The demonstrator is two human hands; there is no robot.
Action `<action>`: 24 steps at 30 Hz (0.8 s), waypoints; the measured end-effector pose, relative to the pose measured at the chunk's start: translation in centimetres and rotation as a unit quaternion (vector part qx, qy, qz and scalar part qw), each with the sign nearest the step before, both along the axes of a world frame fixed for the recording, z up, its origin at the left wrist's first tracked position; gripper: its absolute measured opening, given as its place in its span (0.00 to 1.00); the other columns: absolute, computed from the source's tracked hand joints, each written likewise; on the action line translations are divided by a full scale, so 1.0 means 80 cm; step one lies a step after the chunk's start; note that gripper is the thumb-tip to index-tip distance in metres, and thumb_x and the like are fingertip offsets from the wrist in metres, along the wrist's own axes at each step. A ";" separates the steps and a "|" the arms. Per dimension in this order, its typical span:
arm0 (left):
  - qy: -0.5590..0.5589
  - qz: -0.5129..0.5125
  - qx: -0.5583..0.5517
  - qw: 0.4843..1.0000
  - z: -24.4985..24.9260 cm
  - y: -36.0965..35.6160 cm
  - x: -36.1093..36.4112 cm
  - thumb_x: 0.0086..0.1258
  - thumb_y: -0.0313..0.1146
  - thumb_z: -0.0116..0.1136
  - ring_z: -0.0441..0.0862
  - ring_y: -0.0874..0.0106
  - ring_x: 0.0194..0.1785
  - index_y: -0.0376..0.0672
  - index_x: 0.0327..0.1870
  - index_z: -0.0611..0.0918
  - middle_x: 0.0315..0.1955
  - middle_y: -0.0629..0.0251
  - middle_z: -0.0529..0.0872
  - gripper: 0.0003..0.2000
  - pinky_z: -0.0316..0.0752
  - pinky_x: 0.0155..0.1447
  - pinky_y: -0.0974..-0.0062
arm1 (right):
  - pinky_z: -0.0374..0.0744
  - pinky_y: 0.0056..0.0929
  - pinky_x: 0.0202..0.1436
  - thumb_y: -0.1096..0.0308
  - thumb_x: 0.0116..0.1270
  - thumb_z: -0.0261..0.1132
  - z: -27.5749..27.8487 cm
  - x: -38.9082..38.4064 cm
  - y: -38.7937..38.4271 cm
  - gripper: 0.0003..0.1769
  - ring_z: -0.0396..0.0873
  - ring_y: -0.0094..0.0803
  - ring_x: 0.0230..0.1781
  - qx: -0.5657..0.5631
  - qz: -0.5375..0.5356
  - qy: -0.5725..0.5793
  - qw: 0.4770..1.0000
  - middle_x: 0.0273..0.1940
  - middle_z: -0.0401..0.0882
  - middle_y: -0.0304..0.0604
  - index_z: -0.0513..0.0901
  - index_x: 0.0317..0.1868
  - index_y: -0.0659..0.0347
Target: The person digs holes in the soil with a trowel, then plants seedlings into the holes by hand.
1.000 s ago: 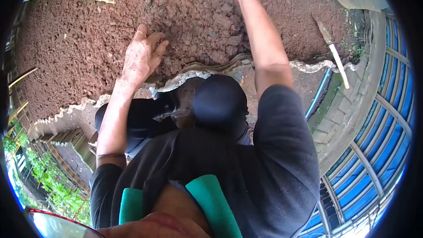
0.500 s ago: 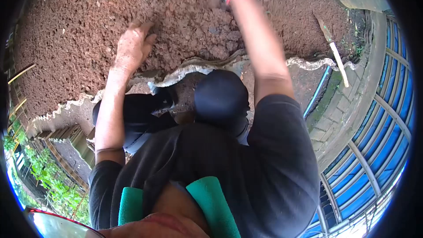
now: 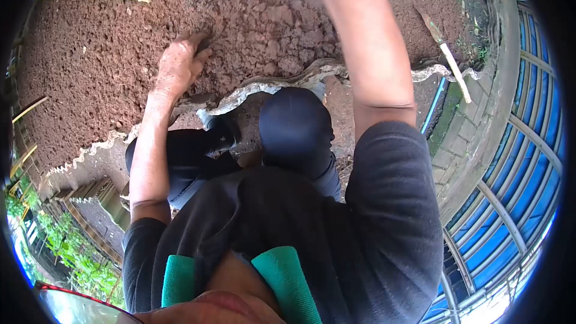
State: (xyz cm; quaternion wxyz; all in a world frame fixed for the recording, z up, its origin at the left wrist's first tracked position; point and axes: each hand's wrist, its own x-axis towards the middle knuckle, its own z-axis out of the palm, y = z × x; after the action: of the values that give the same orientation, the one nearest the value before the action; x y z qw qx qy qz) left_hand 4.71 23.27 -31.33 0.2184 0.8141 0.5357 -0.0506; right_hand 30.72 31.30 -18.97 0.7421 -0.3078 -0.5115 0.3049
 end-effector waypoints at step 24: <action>-0.044 0.029 0.023 0.998 0.005 0.020 0.002 0.72 0.36 0.63 0.84 0.46 0.51 0.39 0.58 0.84 0.46 0.46 0.84 0.17 0.80 0.55 0.54 | 0.79 0.24 0.35 0.75 0.57 0.72 -0.197 0.057 0.084 0.02 0.80 0.23 0.26 -0.140 -0.158 -0.031 0.977 0.26 0.84 0.36 0.86 0.30 0.61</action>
State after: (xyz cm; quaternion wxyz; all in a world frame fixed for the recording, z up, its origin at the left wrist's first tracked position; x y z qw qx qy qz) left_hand 4.83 24.89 -30.94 0.2245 0.8046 0.5497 0.0040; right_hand 35.26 38.02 -34.74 0.7141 -0.4949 -0.4312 0.2434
